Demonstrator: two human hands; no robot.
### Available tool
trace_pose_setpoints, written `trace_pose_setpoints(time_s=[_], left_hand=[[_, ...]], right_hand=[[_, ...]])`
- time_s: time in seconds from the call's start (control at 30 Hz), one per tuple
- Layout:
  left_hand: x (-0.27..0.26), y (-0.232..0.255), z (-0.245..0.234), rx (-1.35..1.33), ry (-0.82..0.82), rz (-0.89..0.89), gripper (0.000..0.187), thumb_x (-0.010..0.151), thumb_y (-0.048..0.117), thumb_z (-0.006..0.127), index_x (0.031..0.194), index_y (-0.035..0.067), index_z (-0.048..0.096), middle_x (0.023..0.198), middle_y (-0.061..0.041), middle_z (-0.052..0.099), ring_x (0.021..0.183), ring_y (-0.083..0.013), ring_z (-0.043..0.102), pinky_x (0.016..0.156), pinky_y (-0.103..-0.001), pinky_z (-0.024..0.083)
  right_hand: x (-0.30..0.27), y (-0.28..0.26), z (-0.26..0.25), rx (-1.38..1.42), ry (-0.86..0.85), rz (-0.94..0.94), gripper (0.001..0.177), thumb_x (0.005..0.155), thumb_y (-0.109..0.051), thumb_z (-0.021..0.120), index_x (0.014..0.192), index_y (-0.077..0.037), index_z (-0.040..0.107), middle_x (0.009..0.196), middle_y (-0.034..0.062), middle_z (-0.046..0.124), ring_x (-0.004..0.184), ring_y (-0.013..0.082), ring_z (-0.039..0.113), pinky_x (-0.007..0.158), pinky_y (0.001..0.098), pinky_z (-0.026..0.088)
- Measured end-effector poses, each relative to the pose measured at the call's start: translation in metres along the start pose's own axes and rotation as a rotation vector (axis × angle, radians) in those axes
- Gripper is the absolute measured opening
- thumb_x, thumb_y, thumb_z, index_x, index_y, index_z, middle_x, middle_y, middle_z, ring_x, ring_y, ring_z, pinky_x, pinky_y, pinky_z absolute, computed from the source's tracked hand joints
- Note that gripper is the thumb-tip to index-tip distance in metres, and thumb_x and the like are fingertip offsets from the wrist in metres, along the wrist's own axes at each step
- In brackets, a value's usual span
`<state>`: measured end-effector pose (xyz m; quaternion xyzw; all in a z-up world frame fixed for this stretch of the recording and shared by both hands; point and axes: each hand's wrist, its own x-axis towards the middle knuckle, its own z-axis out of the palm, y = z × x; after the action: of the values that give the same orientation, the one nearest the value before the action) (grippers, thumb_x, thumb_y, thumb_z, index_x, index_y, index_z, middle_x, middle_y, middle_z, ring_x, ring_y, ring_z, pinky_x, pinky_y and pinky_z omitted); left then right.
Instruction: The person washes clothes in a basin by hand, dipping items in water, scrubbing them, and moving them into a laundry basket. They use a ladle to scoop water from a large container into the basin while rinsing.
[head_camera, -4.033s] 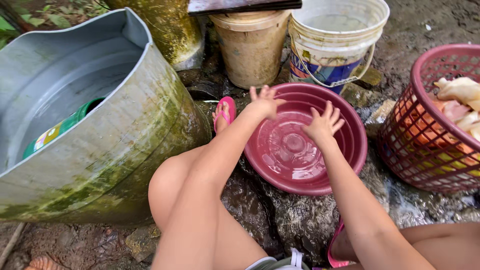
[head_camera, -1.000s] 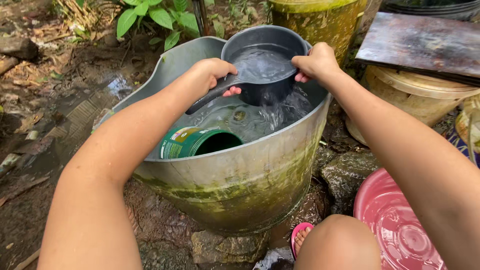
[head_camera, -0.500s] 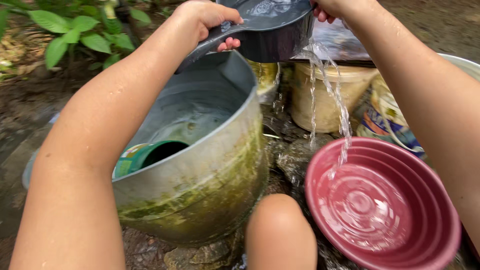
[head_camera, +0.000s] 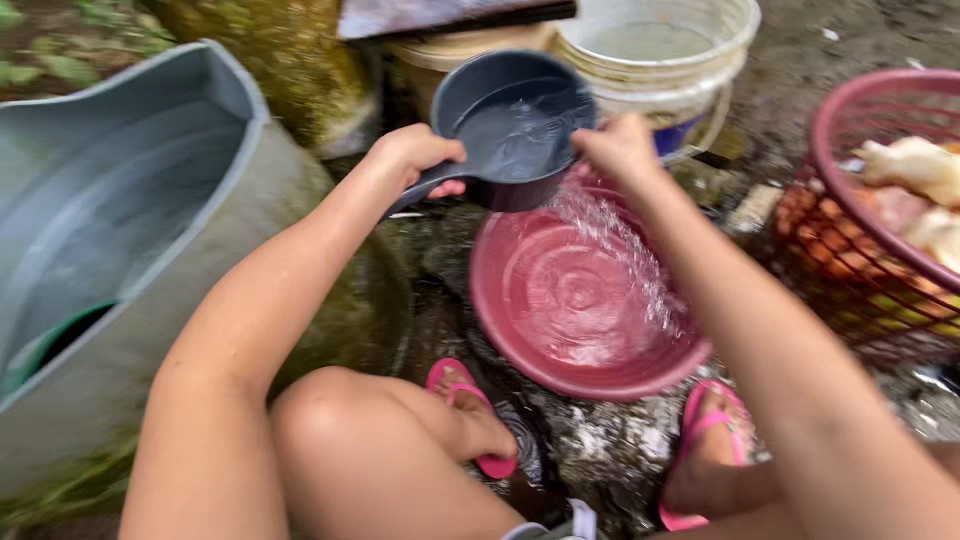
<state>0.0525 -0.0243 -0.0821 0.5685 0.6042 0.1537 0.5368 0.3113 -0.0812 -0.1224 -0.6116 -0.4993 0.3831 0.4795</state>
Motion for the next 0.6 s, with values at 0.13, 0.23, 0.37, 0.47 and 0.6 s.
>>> trace_pose_setpoints(time_s=[0.13,0.23,0.37,0.47,0.6], left_hand=[[0.011,-0.022,0.032,0.123,0.042,0.026,0.02,0.08,0.011,0.059,0.08,-0.009,0.059,0.059,-0.016,0.061,0.043,-0.0186,0.058,0.035,-0.029,0.045],[0.01,-0.035,0.044,0.184,0.061,0.059,0.024,0.082,0.014,0.06,0.077,-0.009,0.06,0.058,-0.014,0.061,0.043,-0.0164,0.057,0.035,-0.028,0.044],[0.007,-0.038,0.05,0.385,0.185,0.14,0.03,0.082,0.021,0.062,0.074,-0.007,0.061,0.059,-0.013,0.062,0.048,-0.0172,0.059,0.043,-0.03,0.045],[0.014,-0.036,0.06,0.853,0.289,0.303,0.044,0.081,0.033,0.066,0.063,-0.007,0.064,0.059,-0.019,0.062,0.057,-0.0285,0.061,0.061,-0.037,0.046],[0.026,-0.041,0.071,0.959,0.377,0.565,0.039,0.073,0.028,0.071,0.079,-0.005,0.054,0.066,-0.023,0.059,0.068,-0.0389,0.06,0.061,-0.045,0.047]], right_hand=[[-0.004,0.086,0.028,0.252,0.026,0.099,0.006,0.072,0.0,0.06,0.071,0.006,0.06,0.056,0.0095,0.06,0.038,0.0127,0.055,0.032,0.0242,0.041],[-0.002,0.128,0.047,0.486,0.012,0.231,0.009,0.071,0.0,0.055,0.077,0.001,0.061,0.059,0.0089,0.06,0.04,0.0115,0.055,0.034,0.0226,0.043],[0.004,0.181,0.072,0.58,0.001,0.413,0.008,0.074,-0.007,0.052,0.079,-0.006,0.057,0.061,0.0072,0.06,0.047,0.0122,0.054,0.039,0.0279,0.041],[0.007,0.237,0.094,0.985,-0.241,0.63,0.034,0.079,-0.032,0.046,0.069,-0.001,0.055,0.057,0.0109,0.057,0.049,0.021,0.054,0.045,0.032,0.045],[0.017,0.302,0.122,1.128,0.133,0.685,0.018,0.078,-0.025,0.045,0.072,-0.011,0.052,0.061,0.0059,0.056,0.056,0.0211,0.052,0.051,0.0372,0.044]])
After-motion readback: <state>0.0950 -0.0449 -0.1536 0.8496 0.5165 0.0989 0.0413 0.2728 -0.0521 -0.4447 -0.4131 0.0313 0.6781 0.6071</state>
